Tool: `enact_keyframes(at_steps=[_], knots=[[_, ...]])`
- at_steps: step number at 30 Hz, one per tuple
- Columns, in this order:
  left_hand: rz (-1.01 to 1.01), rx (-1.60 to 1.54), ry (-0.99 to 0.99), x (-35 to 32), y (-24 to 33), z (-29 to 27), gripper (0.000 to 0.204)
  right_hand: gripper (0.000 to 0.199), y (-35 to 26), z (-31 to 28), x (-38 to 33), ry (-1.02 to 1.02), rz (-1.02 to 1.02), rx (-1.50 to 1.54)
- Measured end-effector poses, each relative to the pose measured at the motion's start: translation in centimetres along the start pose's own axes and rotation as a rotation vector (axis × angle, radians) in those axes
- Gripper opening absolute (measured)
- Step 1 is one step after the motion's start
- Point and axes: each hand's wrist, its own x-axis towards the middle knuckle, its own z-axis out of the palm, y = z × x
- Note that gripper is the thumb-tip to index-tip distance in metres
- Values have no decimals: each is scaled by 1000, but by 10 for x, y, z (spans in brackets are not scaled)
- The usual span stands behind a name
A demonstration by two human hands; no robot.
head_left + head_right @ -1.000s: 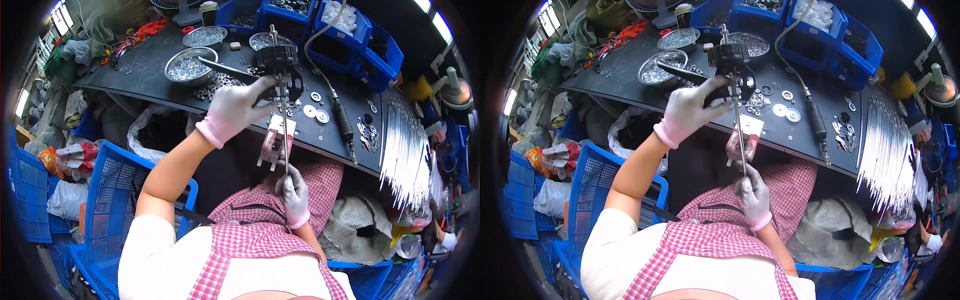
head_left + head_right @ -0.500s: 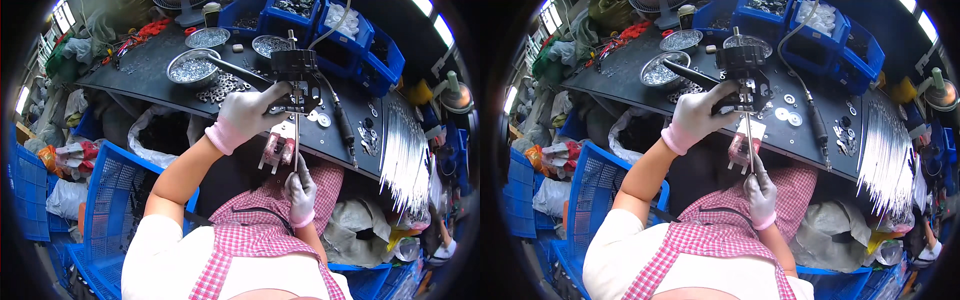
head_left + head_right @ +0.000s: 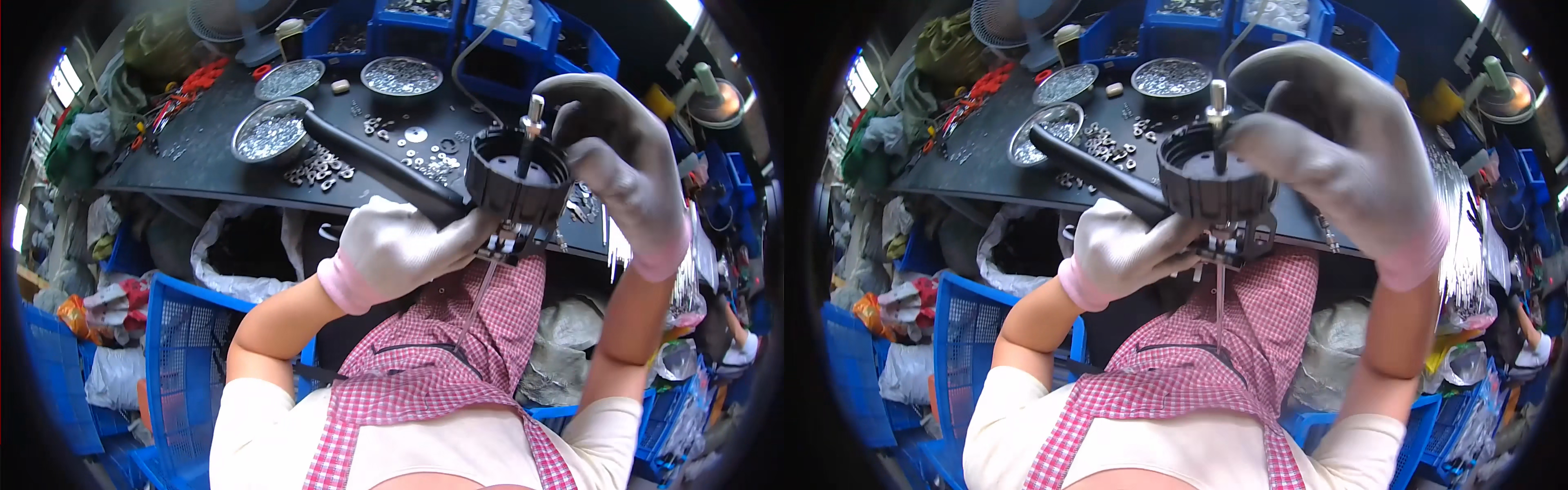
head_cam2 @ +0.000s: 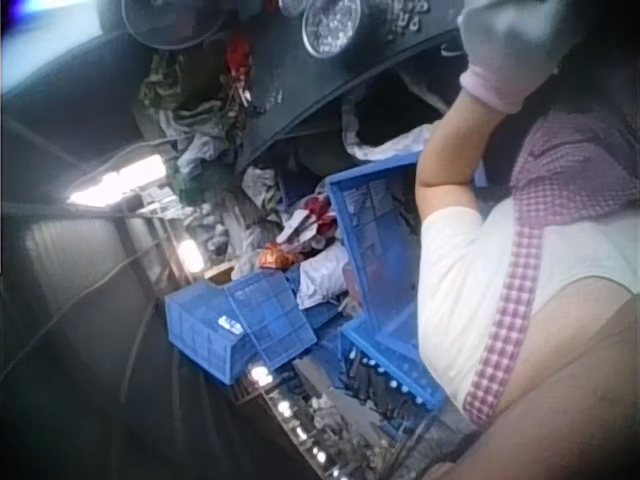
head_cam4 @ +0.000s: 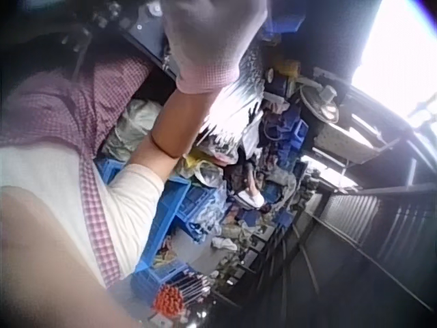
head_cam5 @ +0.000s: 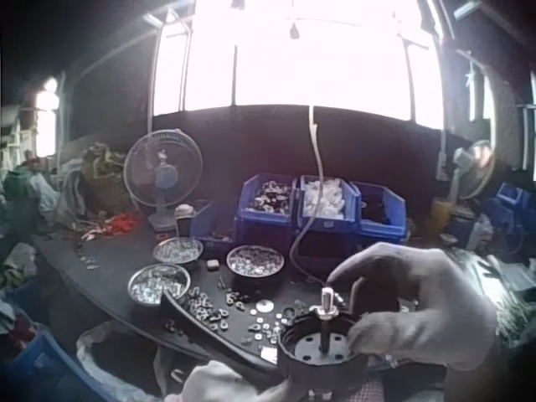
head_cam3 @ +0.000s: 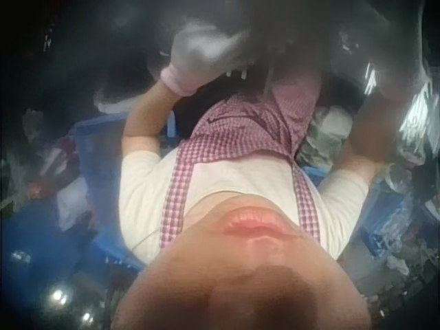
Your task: The person assembles a mechanical housing by hand, securing washers and bolts into it with an electric screwdriver.
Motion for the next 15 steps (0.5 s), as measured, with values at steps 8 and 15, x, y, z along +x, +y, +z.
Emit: enact_keyframes(at_steps=[8, 15], knots=[[65, -219, 79, 9, 19, 23, 39, 11, -59, -27, 15, -405, 173, -691], [89, -264, 105, 16, 24, 16, 21, 23, -52, -31, 8, -493, -146, -646]])
